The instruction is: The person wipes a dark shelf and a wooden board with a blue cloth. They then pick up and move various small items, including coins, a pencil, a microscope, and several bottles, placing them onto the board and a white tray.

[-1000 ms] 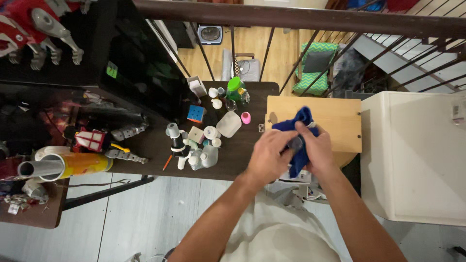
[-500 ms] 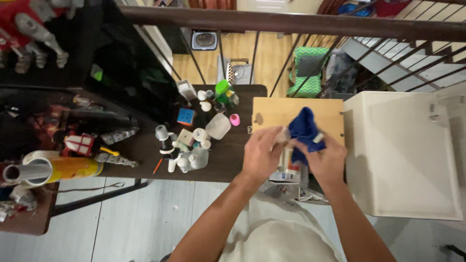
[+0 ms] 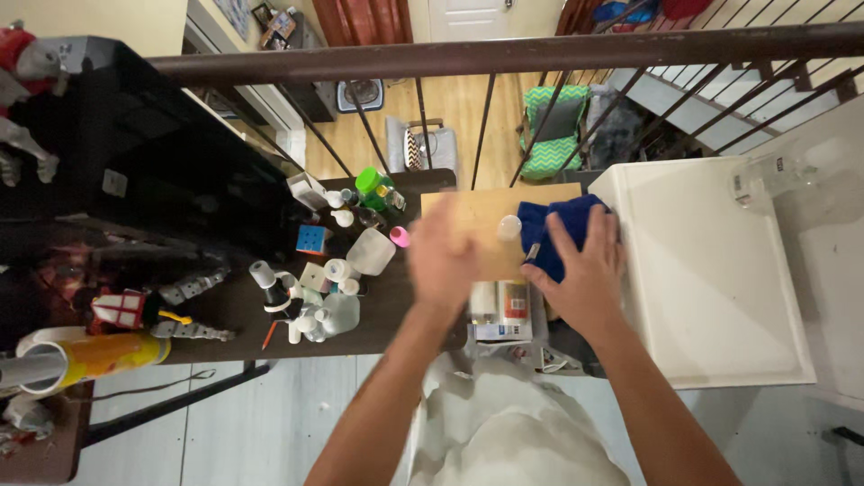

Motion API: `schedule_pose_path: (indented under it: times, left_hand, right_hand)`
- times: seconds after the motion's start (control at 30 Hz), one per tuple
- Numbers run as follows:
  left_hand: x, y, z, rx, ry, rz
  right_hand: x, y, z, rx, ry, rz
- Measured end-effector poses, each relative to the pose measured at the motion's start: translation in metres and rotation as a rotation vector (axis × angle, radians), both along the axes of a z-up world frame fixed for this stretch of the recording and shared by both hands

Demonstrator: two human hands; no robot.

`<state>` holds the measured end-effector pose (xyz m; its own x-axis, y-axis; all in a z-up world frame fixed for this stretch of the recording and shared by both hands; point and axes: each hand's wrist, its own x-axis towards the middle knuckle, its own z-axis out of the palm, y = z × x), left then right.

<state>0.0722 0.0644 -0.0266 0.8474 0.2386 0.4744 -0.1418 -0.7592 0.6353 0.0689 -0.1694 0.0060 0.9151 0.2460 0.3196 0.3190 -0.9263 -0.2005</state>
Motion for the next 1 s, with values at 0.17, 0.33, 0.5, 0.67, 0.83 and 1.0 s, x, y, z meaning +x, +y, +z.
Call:
schedule_pose_path:
  times: [0.17,0.33,0.5,0.67,0.83,1.0]
  left_hand:
    - [0.011,0.082,-0.056,0.045,0.315,0.258]
    - [0.021,0.09,-0.132,0.39,0.572,0.205]
    - [0.027,0.091,-0.133,0.473,0.584,0.173]
    - [-0.004,0.089,-0.028,0.028,0.266,0.151]
    - [-0.059,0.046,0.093,-0.141,-0.042,0.102]
    - [-0.082,-0.044,0.144,-0.295,0.114,-0.258]
  right_hand:
    - [0.008,-0.011,-0.019,0.033,0.104,-0.043]
    - [0.001,-0.036,-0.014,0.201,0.141,-0.126]
    - [-0.02,-0.035,0.021,0.373,0.156,-0.254]
    - [-0.036,-0.017,0.058,0.604,0.271,-0.356]
    - [-0.043,-0.008,0.066,0.951,0.379,-0.314]
    - [-0.042,-0.001,0.053,1.144,0.429,0.418]
